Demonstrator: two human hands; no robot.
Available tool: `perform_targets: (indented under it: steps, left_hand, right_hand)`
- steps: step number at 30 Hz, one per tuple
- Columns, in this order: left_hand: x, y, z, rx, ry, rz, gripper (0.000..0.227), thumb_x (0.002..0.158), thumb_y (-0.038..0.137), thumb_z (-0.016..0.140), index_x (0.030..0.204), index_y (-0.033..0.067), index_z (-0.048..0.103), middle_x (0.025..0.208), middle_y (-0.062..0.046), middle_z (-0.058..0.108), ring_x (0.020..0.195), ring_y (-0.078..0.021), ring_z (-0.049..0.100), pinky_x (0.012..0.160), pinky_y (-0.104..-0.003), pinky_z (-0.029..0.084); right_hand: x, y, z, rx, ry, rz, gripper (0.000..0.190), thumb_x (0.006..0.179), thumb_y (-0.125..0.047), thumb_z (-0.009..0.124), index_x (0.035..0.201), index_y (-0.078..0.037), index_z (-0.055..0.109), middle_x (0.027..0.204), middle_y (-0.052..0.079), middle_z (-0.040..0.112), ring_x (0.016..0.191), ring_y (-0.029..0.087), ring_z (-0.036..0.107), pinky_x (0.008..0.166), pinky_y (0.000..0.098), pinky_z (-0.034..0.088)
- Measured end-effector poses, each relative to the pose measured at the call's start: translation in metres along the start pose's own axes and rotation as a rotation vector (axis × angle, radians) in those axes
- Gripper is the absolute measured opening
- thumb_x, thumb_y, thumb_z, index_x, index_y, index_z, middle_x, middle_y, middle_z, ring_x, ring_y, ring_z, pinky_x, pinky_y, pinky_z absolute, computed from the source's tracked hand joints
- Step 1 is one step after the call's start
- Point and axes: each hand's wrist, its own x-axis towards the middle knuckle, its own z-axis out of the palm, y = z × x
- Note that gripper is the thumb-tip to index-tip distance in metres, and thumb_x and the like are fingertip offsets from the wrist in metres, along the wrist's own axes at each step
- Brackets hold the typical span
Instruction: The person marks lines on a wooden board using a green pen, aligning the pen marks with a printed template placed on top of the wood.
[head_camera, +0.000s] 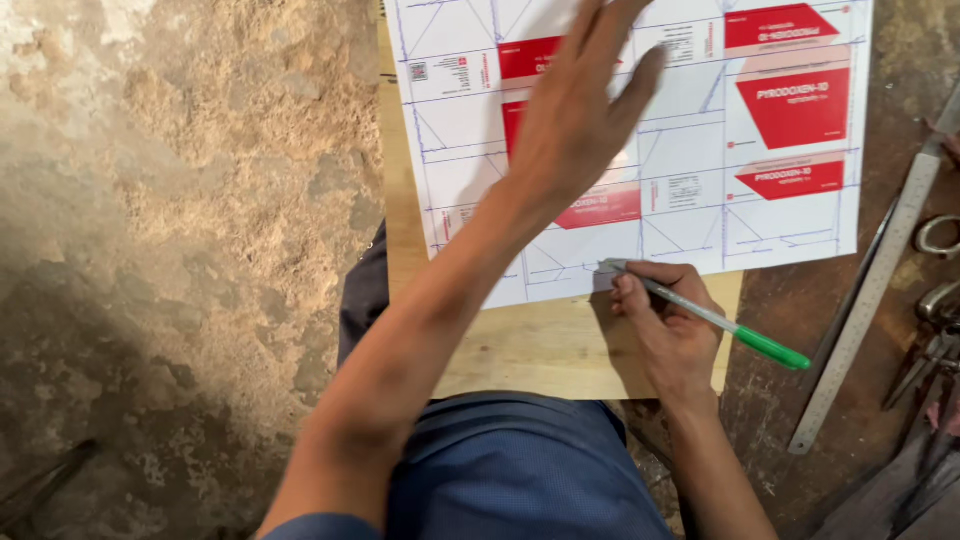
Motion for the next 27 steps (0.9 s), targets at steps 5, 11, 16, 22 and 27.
perform_targets:
  steps: [5,11,16,22,27]
  left_hand:
    - [0.023,-0.027,0.042,-0.214,-0.007,-0.089,0.027,0.106,0.022,0.066,0.129,0.0111,0.057,0.074,-0.009,0.061,0.059,-0.0190,0.061,0.055,-0.038,0.045]
    - [0.023,-0.051,0.055,-0.138,0.094,0.052,0.023,0.103,0.023,0.067,0.091,0.0079,0.055,0.059,-0.002,0.053,0.049,-0.0134,0.050,0.047,-0.033,0.038]
    - [0.020,-0.056,0.061,-0.165,0.064,0.055,0.016,0.105,0.022,0.064,0.098,0.0087,0.059,0.060,0.000,0.054,0.050,-0.0102,0.051,0.047,-0.031,0.039]
    - [0.019,-0.057,0.061,-0.131,0.080,0.109,0.014,0.105,0.021,0.063,0.098,0.0102,0.059,0.060,0.000,0.053,0.050,-0.0088,0.050,0.046,-0.029,0.037]
    - [0.020,-0.058,0.060,-0.149,0.068,0.159,0.010,0.106,0.018,0.061,0.101,0.0103,0.060,0.061,0.001,0.052,0.050,-0.0076,0.050,0.045,-0.027,0.037]
  right_hand:
    - [0.004,-0.006,0.012,-0.106,-0.025,-0.016,0.017,0.099,-0.002,0.071,0.112,0.006,0.065,0.091,0.009,0.071,0.078,0.008,0.065,0.069,0.0215,0.056]
    - [0.008,-0.008,0.014,-0.088,-0.006,0.006,0.015,0.098,0.000,0.071,0.109,0.007,0.064,0.091,0.007,0.070,0.076,0.006,0.063,0.067,0.0200,0.054]
    - [0.008,-0.009,0.014,-0.141,-0.016,-0.016,0.015,0.098,0.001,0.072,0.110,0.007,0.065,0.088,0.007,0.069,0.073,0.005,0.060,0.064,0.0191,0.051]
    - [0.007,-0.008,0.015,-0.112,-0.010,-0.024,0.015,0.099,0.001,0.071,0.112,0.007,0.065,0.091,0.007,0.069,0.075,0.005,0.061,0.066,0.0184,0.052]
    - [0.006,-0.004,0.010,-0.143,-0.009,-0.014,0.014,0.101,-0.001,0.070,0.112,0.007,0.065,0.092,0.009,0.072,0.075,0.006,0.064,0.065,0.0189,0.055]
